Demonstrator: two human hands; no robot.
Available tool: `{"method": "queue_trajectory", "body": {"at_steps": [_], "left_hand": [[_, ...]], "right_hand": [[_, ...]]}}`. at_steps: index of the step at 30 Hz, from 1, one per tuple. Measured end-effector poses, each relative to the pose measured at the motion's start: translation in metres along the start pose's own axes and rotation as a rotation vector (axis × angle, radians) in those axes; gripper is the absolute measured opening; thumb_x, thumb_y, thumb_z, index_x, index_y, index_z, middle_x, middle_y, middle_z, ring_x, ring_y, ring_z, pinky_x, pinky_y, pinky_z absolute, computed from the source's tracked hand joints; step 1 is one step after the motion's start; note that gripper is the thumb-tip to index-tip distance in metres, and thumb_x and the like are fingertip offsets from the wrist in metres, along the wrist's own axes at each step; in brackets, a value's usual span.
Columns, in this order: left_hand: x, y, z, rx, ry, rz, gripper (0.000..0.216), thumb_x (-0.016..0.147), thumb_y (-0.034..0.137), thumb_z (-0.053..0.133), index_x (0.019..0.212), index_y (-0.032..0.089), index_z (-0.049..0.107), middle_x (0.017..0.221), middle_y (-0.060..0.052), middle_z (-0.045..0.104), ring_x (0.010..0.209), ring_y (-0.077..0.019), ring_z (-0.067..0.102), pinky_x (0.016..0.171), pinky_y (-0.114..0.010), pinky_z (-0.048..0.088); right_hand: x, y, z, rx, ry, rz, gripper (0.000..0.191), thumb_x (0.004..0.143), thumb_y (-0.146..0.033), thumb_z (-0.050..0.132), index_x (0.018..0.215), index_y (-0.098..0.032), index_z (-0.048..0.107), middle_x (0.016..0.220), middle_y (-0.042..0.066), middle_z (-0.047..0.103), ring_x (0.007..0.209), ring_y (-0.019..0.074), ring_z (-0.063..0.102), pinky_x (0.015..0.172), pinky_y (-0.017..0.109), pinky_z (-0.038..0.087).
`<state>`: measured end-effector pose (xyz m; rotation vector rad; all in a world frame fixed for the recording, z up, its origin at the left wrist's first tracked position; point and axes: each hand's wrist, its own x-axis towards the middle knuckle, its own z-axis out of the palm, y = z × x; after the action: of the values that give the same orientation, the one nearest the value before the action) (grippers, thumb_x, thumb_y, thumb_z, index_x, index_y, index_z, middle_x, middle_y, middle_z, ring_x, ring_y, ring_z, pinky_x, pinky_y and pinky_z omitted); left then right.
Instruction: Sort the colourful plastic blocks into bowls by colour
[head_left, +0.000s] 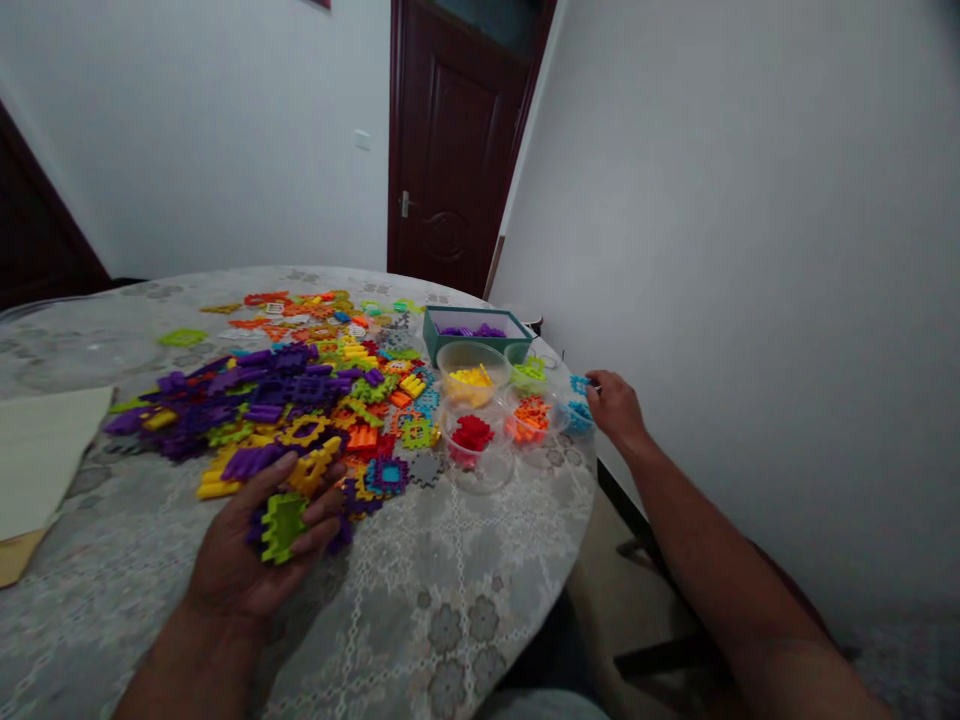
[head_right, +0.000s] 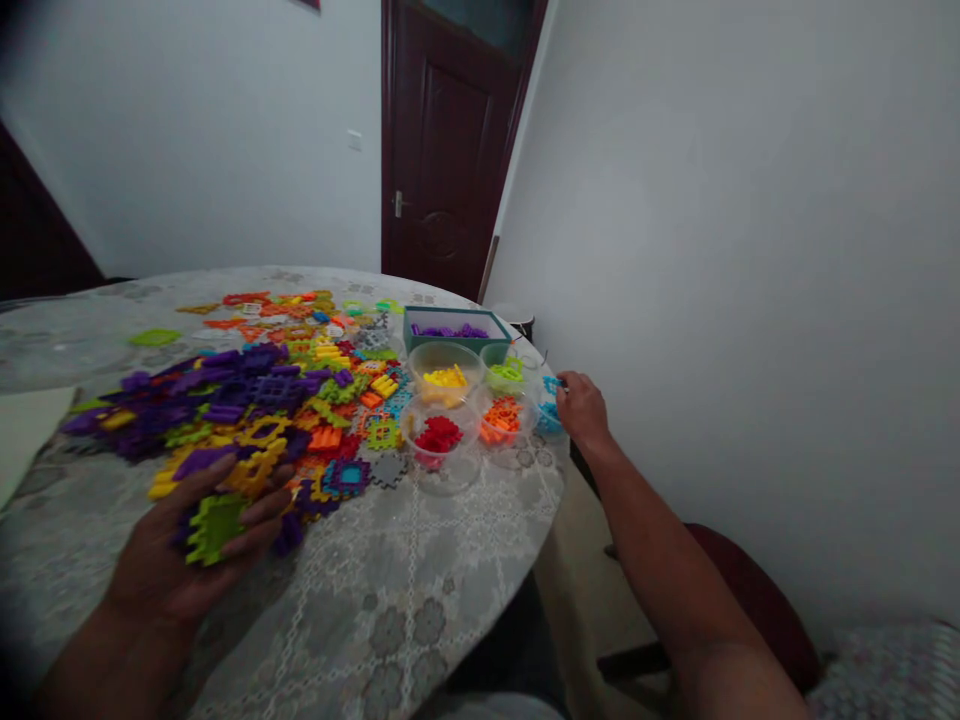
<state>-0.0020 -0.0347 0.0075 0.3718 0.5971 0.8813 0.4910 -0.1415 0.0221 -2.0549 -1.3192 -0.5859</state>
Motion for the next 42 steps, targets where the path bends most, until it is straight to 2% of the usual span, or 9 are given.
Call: {"method": "queue_trajectory", "body": {"at_steps": [4, 8, 12, 20, 27, 31, 35, 38, 42], "left_hand": [[0.001, -0.001, 0.0, 0.067, -0.003, -0.022, 0.02, 0.099, 0.019, 0.051, 0.109, 0.011, 0.067, 0.089, -0.013, 0.069, 0.05, -0.0102, 0.051, 0.03, -0.016, 0.041], [0.001, -0.004, -0.002, 0.091, -0.017, -0.049, 0.018, 0.099, 0.02, 0.053, 0.106, 0.011, 0.066, 0.09, -0.013, 0.069, 0.05, -0.0096, 0.05, 0.031, -0.017, 0.041], [-0.001, -0.008, 0.0, 0.051, -0.035, -0.112, 0.021, 0.102, 0.026, 0.051, 0.101, 0.01, 0.065, 0.085, -0.011, 0.066, 0.047, -0.0083, 0.047, 0.03, -0.016, 0.038], [-0.002, -0.011, -0.003, -0.028, -0.11, -0.189, 0.035, 0.105, 0.038, 0.053, 0.097, 0.008, 0.068, 0.08, -0.01, 0.067, 0.044, -0.0058, 0.044, 0.031, -0.015, 0.035], [-0.003, -0.014, -0.005, 0.031, -0.152, -0.238, 0.031, 0.102, 0.038, 0.061, 0.095, 0.008, 0.068, 0.077, -0.008, 0.065, 0.043, -0.0048, 0.044, 0.031, -0.013, 0.034], [-0.001, -0.014, -0.004, 0.046, -0.133, -0.213, 0.028, 0.102, 0.039, 0.061, 0.095, 0.012, 0.066, 0.077, -0.006, 0.064, 0.043, -0.0053, 0.045, 0.031, -0.013, 0.034], [0.003, -0.012, -0.002, -0.002, -0.067, -0.171, 0.03, 0.103, 0.041, 0.06, 0.093, 0.014, 0.064, 0.069, -0.001, 0.056, 0.04, -0.0041, 0.041, 0.031, -0.013, 0.032], [0.006, -0.012, -0.003, -0.013, 0.024, -0.093, 0.038, 0.101, 0.051, 0.062, 0.093, 0.014, 0.063, 0.064, 0.004, 0.05, 0.04, -0.0046, 0.041, 0.032, -0.013, 0.033], [0.008, -0.015, -0.003, 0.041, 0.141, 0.011, 0.043, 0.097, 0.058, 0.064, 0.096, 0.015, 0.063, 0.066, 0.002, 0.055, 0.045, -0.0077, 0.052, 0.038, -0.016, 0.043]], "right_hand": [[0.0, 0.009, 0.004, -0.013, 0.029, 0.031, 0.028, 0.084, -0.02, 0.05, 0.098, -0.015, 0.074, 0.097, 0.016, 0.076, 0.09, 0.0281, 0.068, 0.093, 0.045, 0.054], [-0.021, -0.019, -0.001, 0.036, 0.05, -0.003, 0.031, 0.092, -0.023, 0.047, 0.102, -0.015, 0.075, 0.104, 0.015, 0.077, 0.098, 0.0271, 0.071, 0.096, 0.043, 0.055], [-0.056, -0.08, -0.009, 0.233, 0.004, -0.105, 0.026, 0.097, -0.027, 0.052, 0.108, -0.02, 0.075, 0.11, 0.011, 0.077, 0.1, 0.0252, 0.072, 0.091, 0.041, 0.058], [-0.097, -0.224, -0.014, 0.712, -0.373, -0.323, 0.025, 0.102, -0.025, 0.059, 0.124, -0.026, 0.07, 0.122, 0.009, 0.073, 0.102, 0.0218, 0.071, 0.082, 0.036, 0.06], [-0.094, -0.292, 0.011, 0.77, -0.435, -0.436, 0.021, 0.101, -0.02, 0.062, 0.12, -0.021, 0.071, 0.112, 0.009, 0.074, 0.097, 0.0215, 0.069, 0.089, 0.037, 0.056], [-0.098, -0.296, 0.015, 0.808, -0.405, -0.419, 0.015, 0.101, -0.018, 0.062, 0.111, -0.021, 0.073, 0.102, 0.006, 0.075, 0.098, 0.0201, 0.069, 0.089, 0.034, 0.054], [-0.092, -0.273, 0.008, 0.783, -0.359, -0.282, 0.015, 0.1, -0.021, 0.062, 0.109, -0.022, 0.074, 0.1, 0.004, 0.074, 0.089, 0.0178, 0.068, 0.082, 0.03, 0.054], [-0.07, -0.243, 0.008, 0.68, -0.327, -0.252, 0.018, 0.1, -0.026, 0.061, 0.111, -0.022, 0.075, 0.1, 0.005, 0.075, 0.086, 0.0179, 0.068, 0.081, 0.031, 0.054], [-0.017, -0.199, 0.03, 0.49, -0.163, -0.255, 0.021, 0.098, -0.029, 0.059, 0.106, -0.019, 0.076, 0.101, 0.009, 0.076, 0.088, 0.0213, 0.069, 0.084, 0.036, 0.055]]}}
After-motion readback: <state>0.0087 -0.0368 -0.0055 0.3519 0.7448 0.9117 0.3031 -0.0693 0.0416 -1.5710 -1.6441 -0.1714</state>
